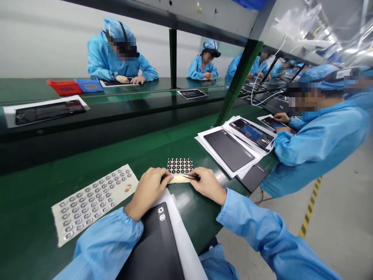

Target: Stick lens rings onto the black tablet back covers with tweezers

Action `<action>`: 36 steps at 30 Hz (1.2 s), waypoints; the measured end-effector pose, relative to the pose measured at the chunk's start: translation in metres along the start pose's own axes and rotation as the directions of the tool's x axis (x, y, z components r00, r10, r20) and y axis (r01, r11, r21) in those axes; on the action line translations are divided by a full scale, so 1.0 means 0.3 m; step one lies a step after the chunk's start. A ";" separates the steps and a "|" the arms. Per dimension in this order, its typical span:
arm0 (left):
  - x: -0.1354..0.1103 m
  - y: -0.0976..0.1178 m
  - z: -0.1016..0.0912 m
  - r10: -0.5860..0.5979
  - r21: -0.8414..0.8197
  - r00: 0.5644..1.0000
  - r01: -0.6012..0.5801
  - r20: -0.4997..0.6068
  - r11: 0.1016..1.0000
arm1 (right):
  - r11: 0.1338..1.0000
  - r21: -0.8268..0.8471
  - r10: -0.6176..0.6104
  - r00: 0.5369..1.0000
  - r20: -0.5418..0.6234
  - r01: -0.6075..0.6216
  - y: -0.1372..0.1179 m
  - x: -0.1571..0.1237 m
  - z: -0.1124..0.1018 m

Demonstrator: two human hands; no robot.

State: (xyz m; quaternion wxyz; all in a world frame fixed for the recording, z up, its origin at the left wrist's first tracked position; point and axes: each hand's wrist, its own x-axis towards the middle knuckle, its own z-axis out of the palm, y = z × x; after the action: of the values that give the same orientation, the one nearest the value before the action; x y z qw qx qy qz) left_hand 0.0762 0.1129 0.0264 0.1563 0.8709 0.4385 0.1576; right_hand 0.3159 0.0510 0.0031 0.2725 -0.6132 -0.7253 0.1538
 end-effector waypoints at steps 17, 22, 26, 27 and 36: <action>-0.047 0.057 0.009 0.094 -0.048 0.990 -0.089 0.108 0.995 | 0.743 -0.514 -0.181 0.868 0.462 0.429 -0.141 -0.010 -0.086; -0.078 0.005 -0.040 -0.245 -0.323 0.965 0.264 0.097 0.909 | 0.719 -0.507 -0.218 0.847 0.484 0.475 -0.131 0.045 -0.070; -0.080 -0.022 -0.027 -0.417 -0.593 0.884 0.454 0.210 0.664 | 0.740 -0.492 -0.247 0.866 0.435 0.459 -0.116 0.062 -0.027; -0.079 -0.023 -0.017 -0.428 -0.663 0.869 0.474 0.248 0.579 | 0.758 -0.474 -0.263 0.875 0.407 0.448 -0.112 0.060 -0.017; -0.100 -0.012 0.062 -0.420 -0.912 0.859 0.382 0.292 0.149 | 0.922 0.286 -0.297 0.950 0.096 0.260 -0.144 0.146 0.045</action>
State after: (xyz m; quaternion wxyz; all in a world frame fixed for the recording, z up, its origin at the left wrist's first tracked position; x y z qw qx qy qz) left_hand 0.0642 0.0882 0.0040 0.6724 0.4482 0.4714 0.3533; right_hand 0.2688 0.0866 0.0255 0.3219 -0.4488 -0.7945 0.2524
